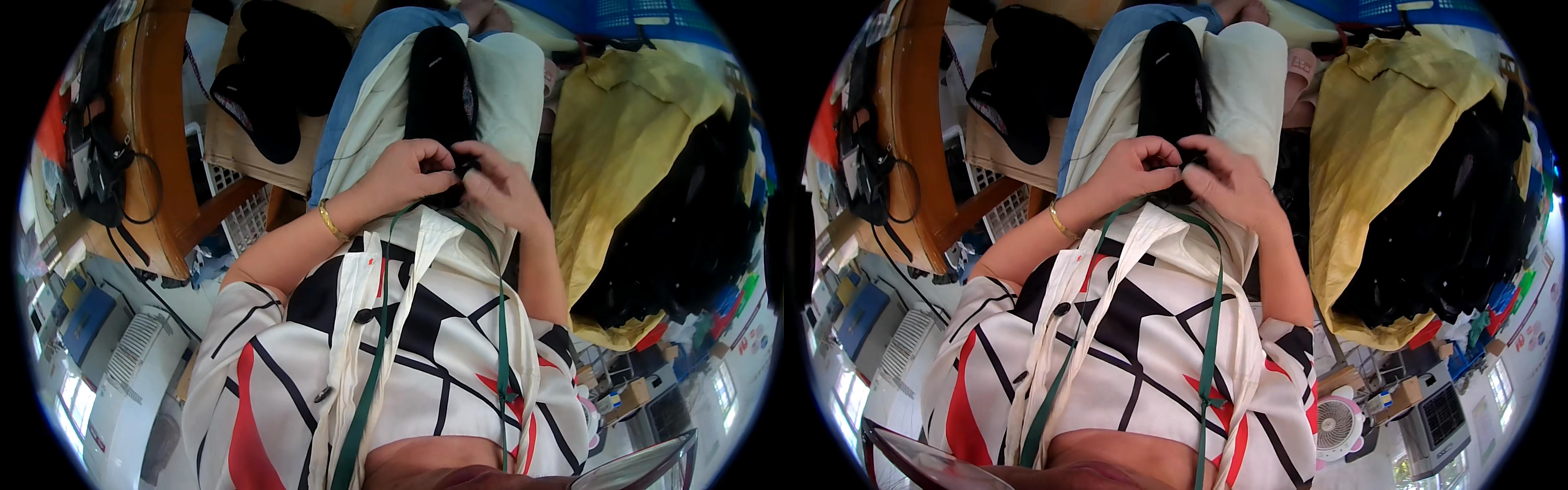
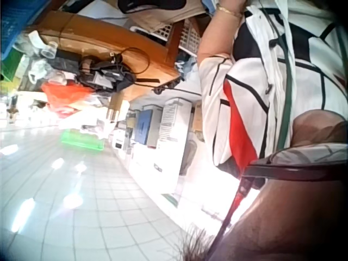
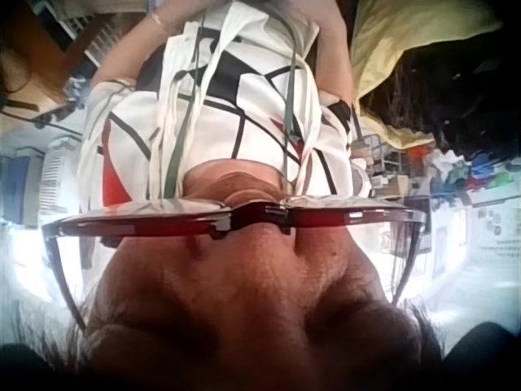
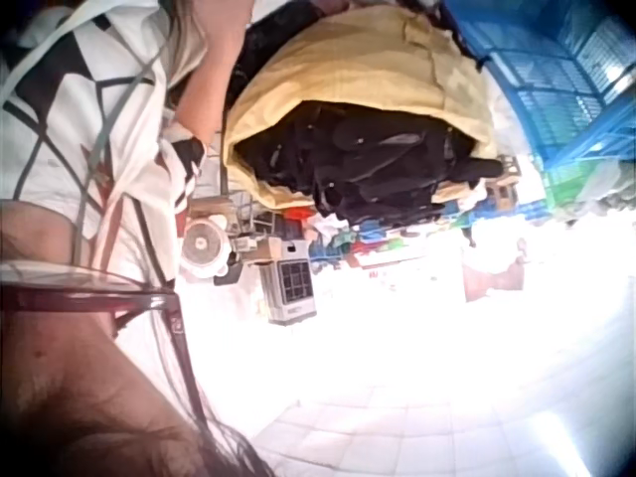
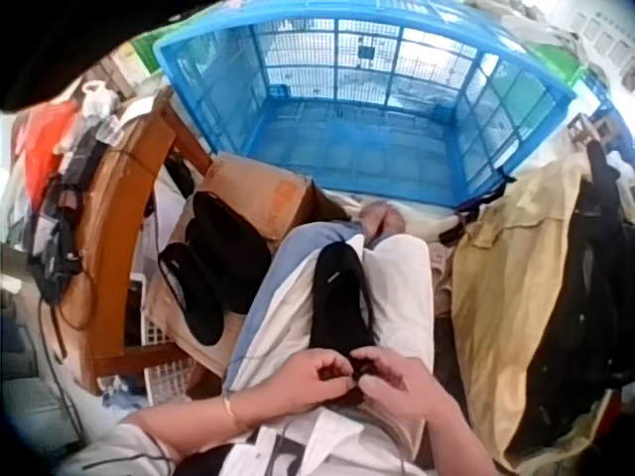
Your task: The person sits on the floor and sews a black slipper using a needle and thread. They repeatedly pull the thread through the slipper's sole and upper, adjusting the slipper's position on their lap as they work.
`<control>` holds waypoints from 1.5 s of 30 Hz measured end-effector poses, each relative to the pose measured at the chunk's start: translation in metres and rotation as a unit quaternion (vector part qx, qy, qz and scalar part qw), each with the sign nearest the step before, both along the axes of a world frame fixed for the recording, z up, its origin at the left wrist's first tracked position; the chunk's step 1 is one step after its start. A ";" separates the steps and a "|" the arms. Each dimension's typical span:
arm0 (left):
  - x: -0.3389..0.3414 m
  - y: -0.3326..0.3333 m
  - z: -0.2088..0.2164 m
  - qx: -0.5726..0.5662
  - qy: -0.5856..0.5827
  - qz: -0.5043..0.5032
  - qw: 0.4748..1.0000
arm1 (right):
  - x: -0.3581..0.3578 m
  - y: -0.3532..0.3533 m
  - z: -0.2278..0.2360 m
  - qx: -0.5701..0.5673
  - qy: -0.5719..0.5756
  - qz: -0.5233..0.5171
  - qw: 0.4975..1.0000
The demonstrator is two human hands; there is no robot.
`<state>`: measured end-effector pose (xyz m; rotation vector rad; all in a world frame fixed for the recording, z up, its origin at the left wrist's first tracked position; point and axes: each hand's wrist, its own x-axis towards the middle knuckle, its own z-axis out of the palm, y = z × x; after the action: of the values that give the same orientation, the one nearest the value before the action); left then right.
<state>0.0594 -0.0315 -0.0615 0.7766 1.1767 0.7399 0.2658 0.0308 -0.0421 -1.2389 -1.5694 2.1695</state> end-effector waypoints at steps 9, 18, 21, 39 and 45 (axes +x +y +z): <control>-0.003 0.000 0.003 0.138 0.104 -0.028 0.985 | -0.010 0.017 -0.014 0.442 -0.162 0.152 0.869; -0.032 0.008 0.010 0.122 0.152 -0.065 0.979 | -0.030 -0.011 -0.015 0.002 -0.034 -0.151 0.988; -0.030 0.009 0.012 0.106 0.146 -0.064 0.982 | -0.023 0.001 -0.018 0.261 0.016 -0.131 0.956; -0.025 0.009 0.021 0.186 0.247 -0.109 0.945 | -0.042 0.015 0.013 -0.079 0.225 -0.216 0.947; -0.029 -0.010 0.021 0.290 0.322 -0.144 0.890 | 0.042 0.041 0.119 -0.026 0.300 -0.484 0.822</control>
<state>0.0305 -0.0419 -0.0402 1.7621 1.3871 0.5963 0.3076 0.0719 0.0767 -0.8930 -0.4333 1.6228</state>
